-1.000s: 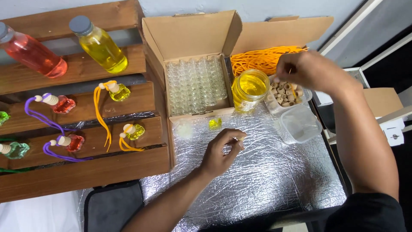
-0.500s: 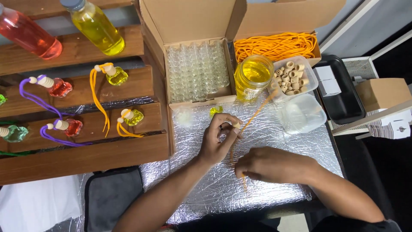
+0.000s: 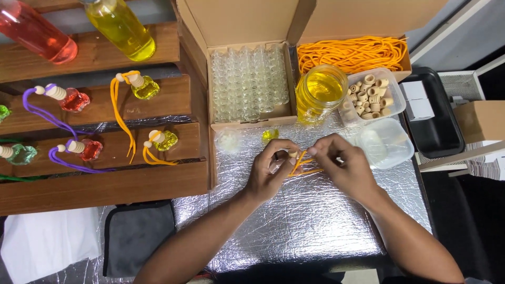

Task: Assembling small perfume bottles by threading decorative strings through wooden caps and preparing cardboard packaging.

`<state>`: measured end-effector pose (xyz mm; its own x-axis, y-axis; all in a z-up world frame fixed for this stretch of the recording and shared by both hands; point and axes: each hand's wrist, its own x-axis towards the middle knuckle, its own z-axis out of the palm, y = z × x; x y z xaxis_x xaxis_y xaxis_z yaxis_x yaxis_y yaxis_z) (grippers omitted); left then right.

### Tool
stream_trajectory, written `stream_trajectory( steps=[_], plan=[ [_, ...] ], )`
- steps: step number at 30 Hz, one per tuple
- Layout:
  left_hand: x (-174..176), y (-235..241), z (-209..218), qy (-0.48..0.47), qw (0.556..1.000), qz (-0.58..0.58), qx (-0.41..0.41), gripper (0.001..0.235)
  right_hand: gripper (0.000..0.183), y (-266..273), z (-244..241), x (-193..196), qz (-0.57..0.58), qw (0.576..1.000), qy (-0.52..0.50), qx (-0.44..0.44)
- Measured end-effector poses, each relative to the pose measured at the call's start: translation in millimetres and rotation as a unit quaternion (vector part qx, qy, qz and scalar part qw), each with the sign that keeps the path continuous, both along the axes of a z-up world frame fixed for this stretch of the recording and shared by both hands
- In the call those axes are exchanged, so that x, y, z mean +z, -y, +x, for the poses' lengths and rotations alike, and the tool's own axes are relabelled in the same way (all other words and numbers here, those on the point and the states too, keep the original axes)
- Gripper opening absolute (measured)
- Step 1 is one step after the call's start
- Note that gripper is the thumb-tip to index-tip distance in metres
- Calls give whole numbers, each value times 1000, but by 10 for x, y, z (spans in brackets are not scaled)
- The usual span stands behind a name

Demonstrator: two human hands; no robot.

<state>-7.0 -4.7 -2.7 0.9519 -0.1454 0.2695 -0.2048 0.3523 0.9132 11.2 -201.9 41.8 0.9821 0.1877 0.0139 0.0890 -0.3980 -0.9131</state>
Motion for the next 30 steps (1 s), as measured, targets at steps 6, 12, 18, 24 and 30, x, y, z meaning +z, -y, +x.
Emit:
stream_trajectory(
  steps=[6,12,18,24,30],
  plan=[
    [143,36,-3,18,1000,12,0,22,19,-115,-57,75,27,996,-36,-82],
    [170,-8,-6,-27,1000,9,-8,33,13,-126,-62,47,-52,998,3,37],
    [175,2,3,-32,999,17,-3,28,12,-86,-25,59,-78,995,22,62],
    [-29,30,72,10,998,58,27,24,10,-108,2,63,-27,989,139,37],
    [-152,46,57,27,995,93,35,24,15,-181,-6,192,-23,974,209,78]
  ],
)
